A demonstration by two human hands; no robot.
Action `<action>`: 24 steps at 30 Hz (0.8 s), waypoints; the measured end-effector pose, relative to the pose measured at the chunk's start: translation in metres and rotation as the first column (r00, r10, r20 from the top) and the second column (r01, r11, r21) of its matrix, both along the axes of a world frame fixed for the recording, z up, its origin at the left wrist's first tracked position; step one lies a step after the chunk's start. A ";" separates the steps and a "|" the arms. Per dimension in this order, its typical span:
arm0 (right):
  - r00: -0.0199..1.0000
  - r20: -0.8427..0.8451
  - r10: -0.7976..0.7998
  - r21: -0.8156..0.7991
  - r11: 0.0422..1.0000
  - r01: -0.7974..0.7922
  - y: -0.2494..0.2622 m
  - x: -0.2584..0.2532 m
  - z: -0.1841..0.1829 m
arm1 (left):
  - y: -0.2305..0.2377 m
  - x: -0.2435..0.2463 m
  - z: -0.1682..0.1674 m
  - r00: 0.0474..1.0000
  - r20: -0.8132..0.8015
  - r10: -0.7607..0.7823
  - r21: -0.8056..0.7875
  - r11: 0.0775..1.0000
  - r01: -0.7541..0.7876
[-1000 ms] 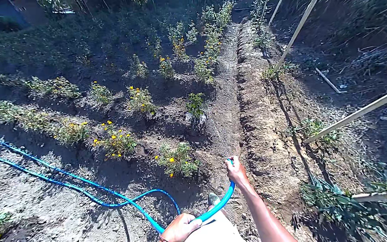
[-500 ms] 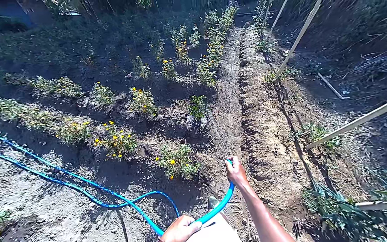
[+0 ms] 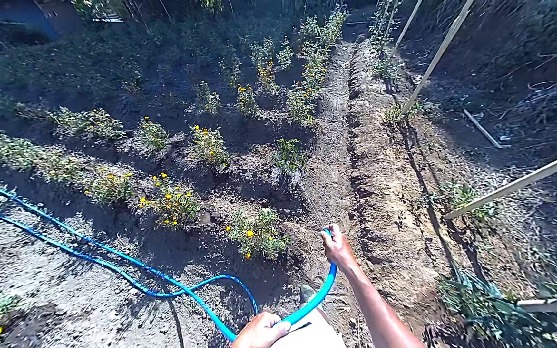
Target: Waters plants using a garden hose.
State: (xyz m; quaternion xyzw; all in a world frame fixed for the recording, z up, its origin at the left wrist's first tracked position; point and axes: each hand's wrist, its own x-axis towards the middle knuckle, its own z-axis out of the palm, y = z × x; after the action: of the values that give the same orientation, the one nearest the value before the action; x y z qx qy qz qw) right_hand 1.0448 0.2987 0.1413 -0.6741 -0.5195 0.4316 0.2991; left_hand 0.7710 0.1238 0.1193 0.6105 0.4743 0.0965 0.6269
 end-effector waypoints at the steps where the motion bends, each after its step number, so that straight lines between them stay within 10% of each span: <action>1: 0.999 -0.003 -0.041 0.014 0.999 0.041 -0.002 0.000 -0.001 | 0.000 0.000 -0.001 1.000 -0.003 0.002 -0.001 1.000 -0.002; 24: 0.994 0.112 -0.014 -0.139 0.990 0.030 -0.011 0.011 -0.017 | -0.004 0.004 -0.001 0.999 -0.026 -0.024 -0.023 0.999 0.023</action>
State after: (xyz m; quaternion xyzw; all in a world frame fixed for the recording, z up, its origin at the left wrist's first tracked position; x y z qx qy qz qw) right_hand 1.0558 0.2873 0.1246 -0.7220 -0.4963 0.4255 0.2265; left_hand 0.7751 0.1193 0.1185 0.6100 0.4763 0.0758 0.6287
